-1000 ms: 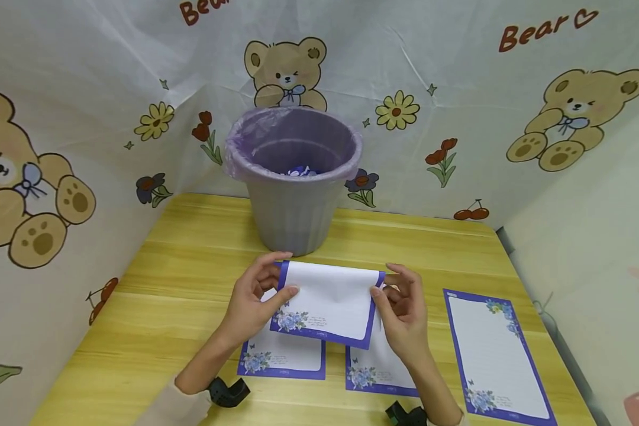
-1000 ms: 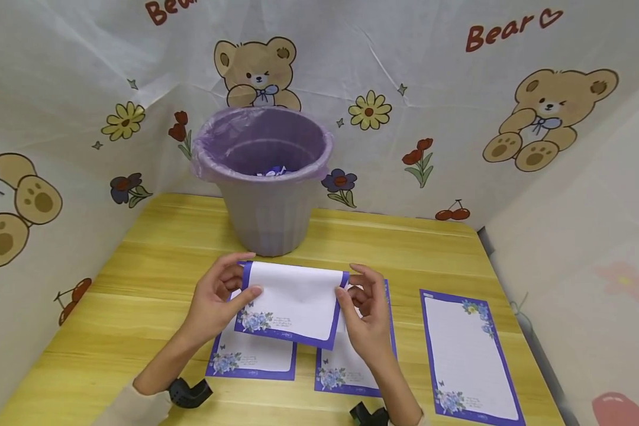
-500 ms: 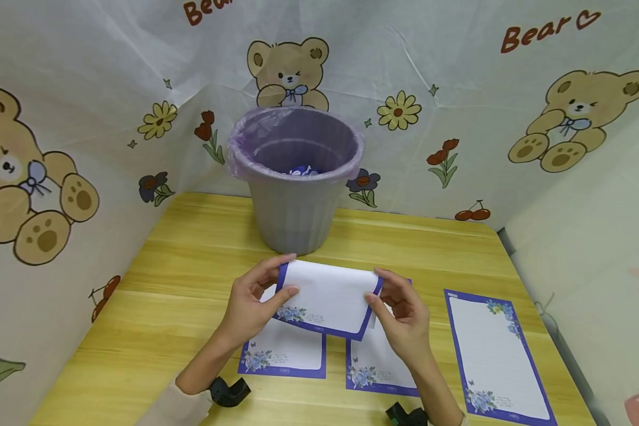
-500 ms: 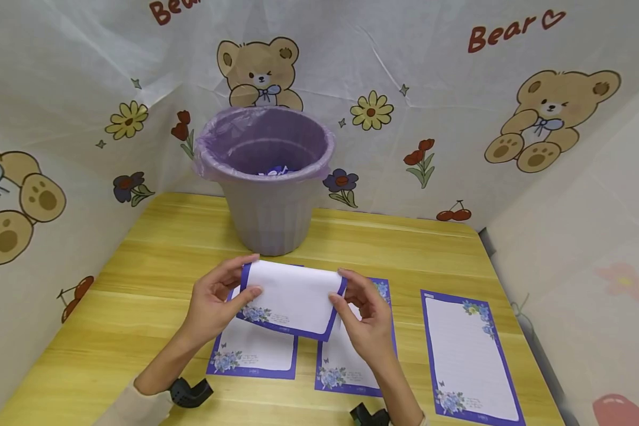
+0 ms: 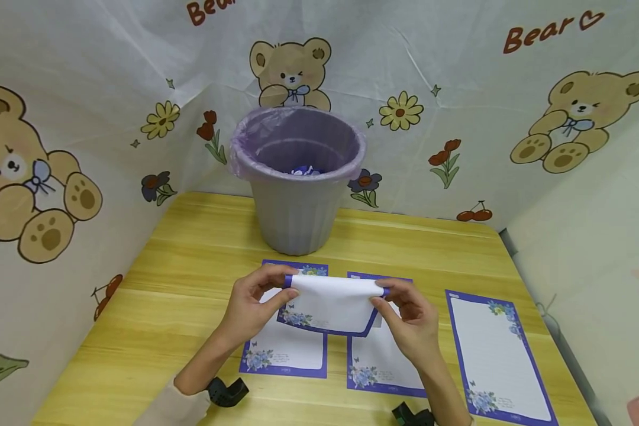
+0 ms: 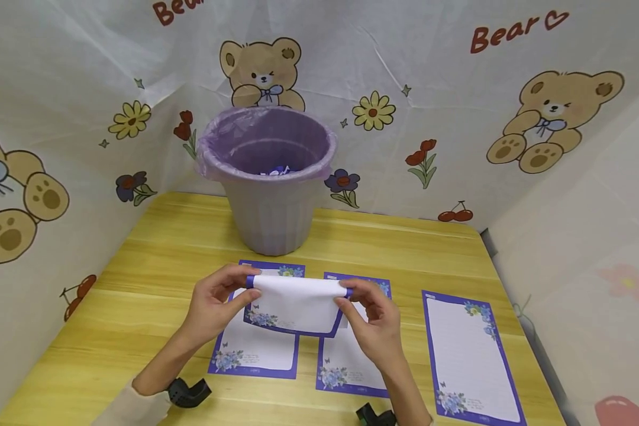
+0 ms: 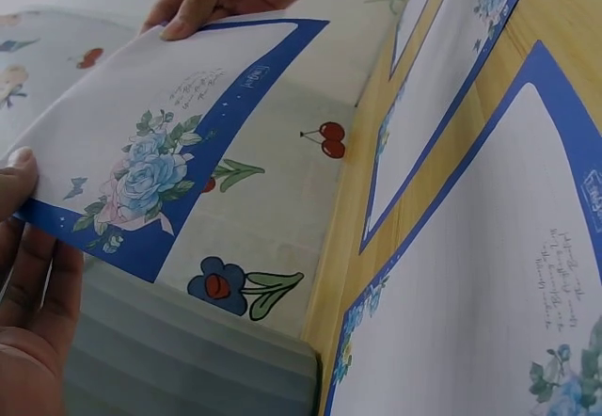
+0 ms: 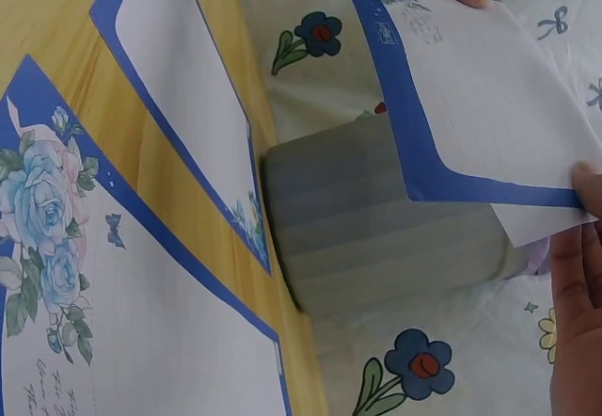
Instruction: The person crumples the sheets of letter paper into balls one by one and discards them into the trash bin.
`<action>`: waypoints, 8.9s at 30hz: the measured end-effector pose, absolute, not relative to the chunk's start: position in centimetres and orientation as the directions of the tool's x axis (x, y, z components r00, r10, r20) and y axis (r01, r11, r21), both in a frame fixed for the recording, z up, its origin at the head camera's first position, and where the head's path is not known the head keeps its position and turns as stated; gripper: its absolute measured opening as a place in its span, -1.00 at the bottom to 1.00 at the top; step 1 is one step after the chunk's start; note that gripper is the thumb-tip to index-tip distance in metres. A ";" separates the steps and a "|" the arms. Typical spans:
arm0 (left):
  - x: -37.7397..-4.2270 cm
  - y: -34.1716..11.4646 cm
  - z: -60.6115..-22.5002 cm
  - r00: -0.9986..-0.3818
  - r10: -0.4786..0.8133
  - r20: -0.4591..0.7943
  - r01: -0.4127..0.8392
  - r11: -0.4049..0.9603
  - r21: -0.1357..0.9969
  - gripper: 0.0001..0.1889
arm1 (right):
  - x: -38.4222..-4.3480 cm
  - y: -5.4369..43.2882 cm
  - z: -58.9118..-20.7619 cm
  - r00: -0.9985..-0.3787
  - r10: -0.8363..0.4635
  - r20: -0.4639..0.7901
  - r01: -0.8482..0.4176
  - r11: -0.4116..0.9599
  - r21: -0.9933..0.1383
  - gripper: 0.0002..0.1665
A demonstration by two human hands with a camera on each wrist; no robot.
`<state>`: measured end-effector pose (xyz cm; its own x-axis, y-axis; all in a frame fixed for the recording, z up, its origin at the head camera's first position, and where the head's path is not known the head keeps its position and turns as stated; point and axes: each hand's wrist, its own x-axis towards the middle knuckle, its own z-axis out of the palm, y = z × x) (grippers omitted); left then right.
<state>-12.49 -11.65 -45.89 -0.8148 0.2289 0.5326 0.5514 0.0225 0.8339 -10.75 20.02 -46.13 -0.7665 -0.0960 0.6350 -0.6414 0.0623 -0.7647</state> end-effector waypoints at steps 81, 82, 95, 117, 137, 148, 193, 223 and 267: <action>-11.2 -7.6 -45.8 -0.652 0.288 0.701 0.748 0.097 0.656 -0.74 | -11.3 13.9 -45.6 -0.626 -0.175 0.760 -0.763 -0.067 -0.643 -0.54; -11.2 -7.5 -45.8 -0.656 0.287 0.698 0.745 0.097 0.660 -0.75 | -11.4 14.0 -45.6 -0.621 -0.177 0.763 -0.764 -0.079 -0.640 -0.54; -11.3 -7.4 -45.6 -0.654 0.286 0.700 0.743 0.068 0.666 -0.81 | -11.4 14.0 -45.7 -0.607 -0.196 0.770 -0.763 -0.127 -0.634 -0.67; -11.3 -6.2 -45.6 -0.612 0.254 0.749 0.786 0.091 0.612 -0.75 | -11.1 15.9 -45.3 -0.768 -0.203 0.608 -0.640 0.218 -0.737 -0.30; -11.4 -5.8 -44.6 -0.558 0.248 0.792 0.822 0.028 0.569 -0.74 | -11.1 16.5 -45.6 -0.787 -0.274 0.553 -0.570 -0.020 -0.821 -0.51; -11.7 -5.9 -44.5 -0.574 0.234 0.785 0.812 0.038 0.583 -0.71 | -11.6 16.7 -46.2 -0.749 -0.228 0.622 -0.623 -0.078 -0.778 -0.65; -11.5 -7.7 -44.2 -0.690 0.335 0.641 0.710 0.147 0.688 -0.76 | -10.6 15.6 -45.0 -0.731 -0.146 0.666 -0.667 -0.052 -0.743 -0.66; -11.0 -6.8 -44.6 -0.885 0.170 0.433 0.447 0.054 0.893 -0.76 | -10.1 14.2 -45.6 -0.537 -0.403 0.741 -0.829 0.415 -0.376 -0.12; -11.6 -6.2 -45.8 -0.607 0.351 0.713 0.792 0.193 0.579 -0.65 | -11.3 15.8 -46.8 -0.351 -0.258 0.900 -0.919 0.279 -0.279 -0.78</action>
<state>-11.62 -6.21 -45.83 -0.6070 0.3505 0.7132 0.7920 0.1933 0.5791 -11.29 15.81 -46.81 -0.3514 -0.2577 0.9000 -0.9189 0.2789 -0.2790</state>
